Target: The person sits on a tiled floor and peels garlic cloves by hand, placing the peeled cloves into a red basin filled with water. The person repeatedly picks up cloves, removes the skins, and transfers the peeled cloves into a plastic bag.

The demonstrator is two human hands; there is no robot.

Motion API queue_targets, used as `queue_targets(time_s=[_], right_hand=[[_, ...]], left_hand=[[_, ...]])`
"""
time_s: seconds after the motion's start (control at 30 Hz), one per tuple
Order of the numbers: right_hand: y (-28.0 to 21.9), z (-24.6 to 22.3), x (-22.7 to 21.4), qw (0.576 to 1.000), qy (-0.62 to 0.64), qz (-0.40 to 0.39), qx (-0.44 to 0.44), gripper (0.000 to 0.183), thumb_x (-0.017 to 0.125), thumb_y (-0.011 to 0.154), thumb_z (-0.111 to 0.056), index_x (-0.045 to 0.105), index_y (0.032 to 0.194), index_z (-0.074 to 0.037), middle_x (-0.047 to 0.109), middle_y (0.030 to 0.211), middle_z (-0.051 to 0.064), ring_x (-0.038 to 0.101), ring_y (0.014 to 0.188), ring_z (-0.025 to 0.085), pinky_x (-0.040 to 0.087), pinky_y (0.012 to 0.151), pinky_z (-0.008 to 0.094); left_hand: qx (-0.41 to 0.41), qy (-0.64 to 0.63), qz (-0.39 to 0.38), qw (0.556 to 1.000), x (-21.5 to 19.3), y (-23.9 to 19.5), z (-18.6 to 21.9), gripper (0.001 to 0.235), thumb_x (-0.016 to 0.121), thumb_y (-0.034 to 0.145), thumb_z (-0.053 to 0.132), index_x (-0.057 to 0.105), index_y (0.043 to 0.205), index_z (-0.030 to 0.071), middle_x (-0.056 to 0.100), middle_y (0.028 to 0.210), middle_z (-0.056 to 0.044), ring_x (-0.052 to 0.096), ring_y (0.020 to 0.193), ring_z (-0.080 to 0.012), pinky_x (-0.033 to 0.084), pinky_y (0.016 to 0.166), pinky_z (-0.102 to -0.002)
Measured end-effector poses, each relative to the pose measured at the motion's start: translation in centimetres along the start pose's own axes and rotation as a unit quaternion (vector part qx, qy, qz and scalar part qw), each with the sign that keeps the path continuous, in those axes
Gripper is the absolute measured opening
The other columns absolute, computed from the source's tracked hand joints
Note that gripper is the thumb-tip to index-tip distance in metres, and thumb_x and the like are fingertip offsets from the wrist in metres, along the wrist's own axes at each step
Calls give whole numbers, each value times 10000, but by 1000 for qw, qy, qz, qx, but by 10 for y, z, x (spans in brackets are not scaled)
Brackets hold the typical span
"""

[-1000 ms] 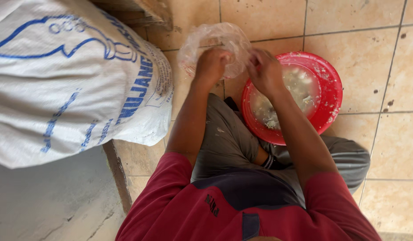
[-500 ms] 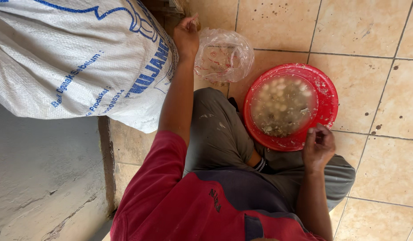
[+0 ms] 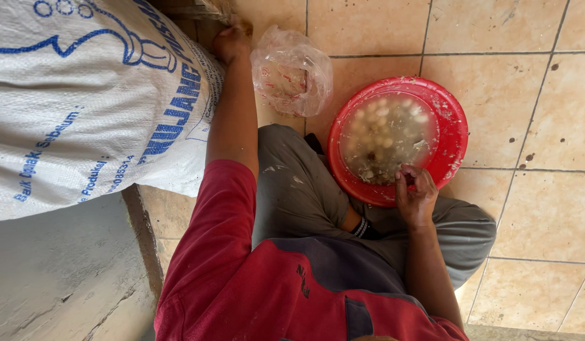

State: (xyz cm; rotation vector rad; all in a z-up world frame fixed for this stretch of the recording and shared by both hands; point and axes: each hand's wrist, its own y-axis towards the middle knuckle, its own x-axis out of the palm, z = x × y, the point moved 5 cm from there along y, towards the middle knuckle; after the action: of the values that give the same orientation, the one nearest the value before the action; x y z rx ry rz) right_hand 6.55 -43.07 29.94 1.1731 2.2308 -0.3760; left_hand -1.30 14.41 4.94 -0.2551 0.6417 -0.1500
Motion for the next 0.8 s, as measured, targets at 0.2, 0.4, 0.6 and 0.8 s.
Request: queue_targets(time_s=[0.2, 0.4, 0.6, 0.8], right_hand=[[-3, 5, -1, 1000, -29, -11, -6, 123, 732, 993, 9, 649, 1084, 5, 693, 1009, 150, 703, 820, 242, 561, 732, 339], [11, 51, -13, 994, -100, 19, 36, 134, 699, 977, -26, 679, 1108, -6, 690, 972, 191, 698, 868, 348, 562, 775, 432], [25, 70, 36, 985, -115, -120, -34, 137, 694, 932, -49, 715, 1068, -44, 691, 1024, 199, 673, 956, 401, 558, 836, 474], [44, 83, 107, 895, -348, -276, -34, 347, 618, 894, -91, 644, 1239, -75, 605, 1251, 210, 596, 1149, 415, 543, 895, 456]], left_hand=[[6, -99, -32, 995, -17, -18, 4, 405, 773, 903, 271, 674, 1200, 13, 795, 1087, -161, 761, 989, -261, 570, 911, -357], [331, 162, -9, 930, -80, -130, 46, 801, 909, 886, 238, 422, 1486, 28, 545, 1421, -300, 498, 1330, -479, 444, 1118, -490], [150, 268, -180, 935, -64, -153, 41, 968, 777, 886, 155, 134, 1607, 103, 490, 1486, -275, 546, 1335, -410, 472, 1130, -405], [247, 148, -121, 950, -32, -212, 86, 953, 795, 928, 193, 171, 1645, 130, 443, 1545, -283, 517, 1425, -441, 462, 1212, -459]])
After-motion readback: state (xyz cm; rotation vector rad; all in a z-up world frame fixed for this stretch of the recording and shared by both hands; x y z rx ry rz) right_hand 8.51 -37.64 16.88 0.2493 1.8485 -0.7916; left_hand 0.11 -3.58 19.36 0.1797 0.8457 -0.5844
